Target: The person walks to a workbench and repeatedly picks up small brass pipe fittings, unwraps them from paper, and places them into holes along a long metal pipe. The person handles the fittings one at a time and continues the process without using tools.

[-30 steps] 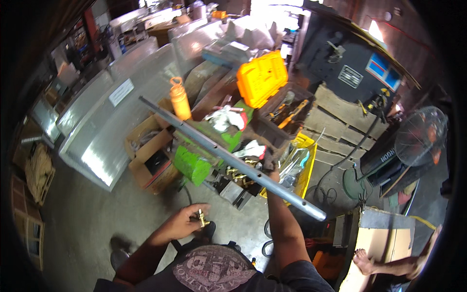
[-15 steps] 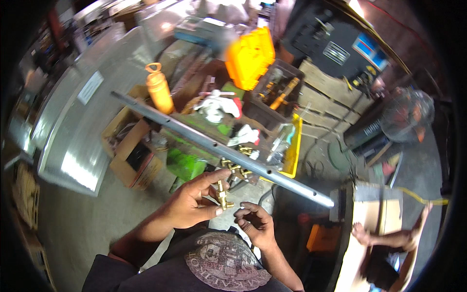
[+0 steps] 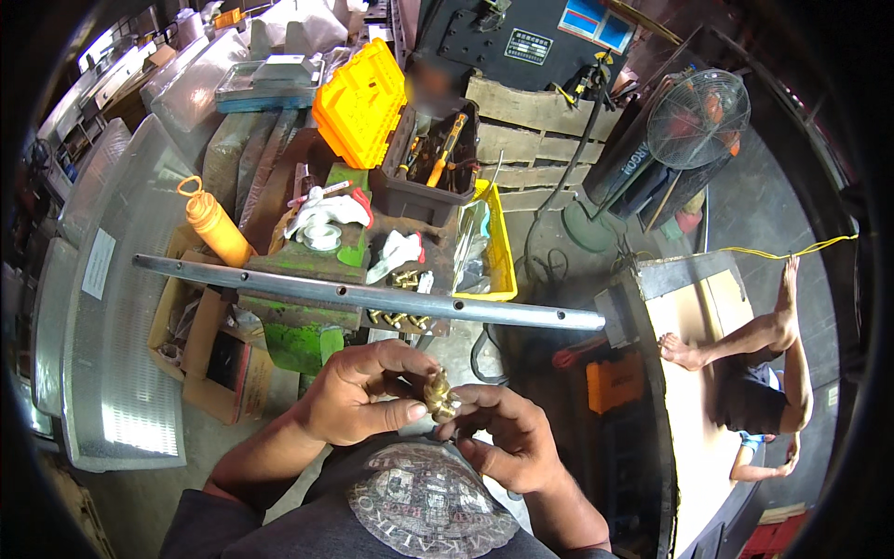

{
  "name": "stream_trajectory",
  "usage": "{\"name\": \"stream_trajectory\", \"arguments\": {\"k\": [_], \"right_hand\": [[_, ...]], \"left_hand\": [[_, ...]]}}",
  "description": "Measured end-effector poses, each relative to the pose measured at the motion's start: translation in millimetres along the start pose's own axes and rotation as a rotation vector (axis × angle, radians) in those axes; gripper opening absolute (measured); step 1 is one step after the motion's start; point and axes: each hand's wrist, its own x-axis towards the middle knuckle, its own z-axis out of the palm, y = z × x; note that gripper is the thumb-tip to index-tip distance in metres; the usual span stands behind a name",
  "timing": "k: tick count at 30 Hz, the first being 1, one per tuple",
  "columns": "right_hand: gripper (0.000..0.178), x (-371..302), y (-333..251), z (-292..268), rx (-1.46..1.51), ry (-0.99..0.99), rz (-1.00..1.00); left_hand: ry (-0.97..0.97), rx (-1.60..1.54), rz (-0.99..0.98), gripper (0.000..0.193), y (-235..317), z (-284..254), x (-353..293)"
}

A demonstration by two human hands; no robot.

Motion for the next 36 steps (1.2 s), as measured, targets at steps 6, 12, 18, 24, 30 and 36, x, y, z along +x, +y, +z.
{"name": "stream_trajectory", "arguments": {"k": [6,12,18,24,30,36], "right_hand": [[0.053,-1.6,-7.2,9.8,0.003,0.005,-0.042],[0.053,0.5,-14.4,11.9,0.025,-0.035,-0.014],[0.052,0.0,-18.8,14.8,0.026,-0.051,-0.020],[0.053,-0.3,-18.7,17.0,-0.004,-0.079,-0.024],[0.055,0.7,-18.1,18.1,0.018,-0.097,-0.034],[0.059,4.6,-16.7,19.5,-0.001,-0.108,-0.054]], "left_hand": [[-0.100,0.348,0.307,0.026,14.0,-7.0,4.9],[-0.121,0.282,0.441,0.029,16.0,-8.1,6.9],[-0.155,0.250,0.461,0.029,18.6,-8.3,7.9],[-0.153,0.227,0.468,0.028,18.6,-9.9,5.1],[-0.091,0.214,0.432,0.025,16.7,-10.4,1.4],[0.007,0.118,0.289,0.028,13.7,-6.0,-6.2]]}}
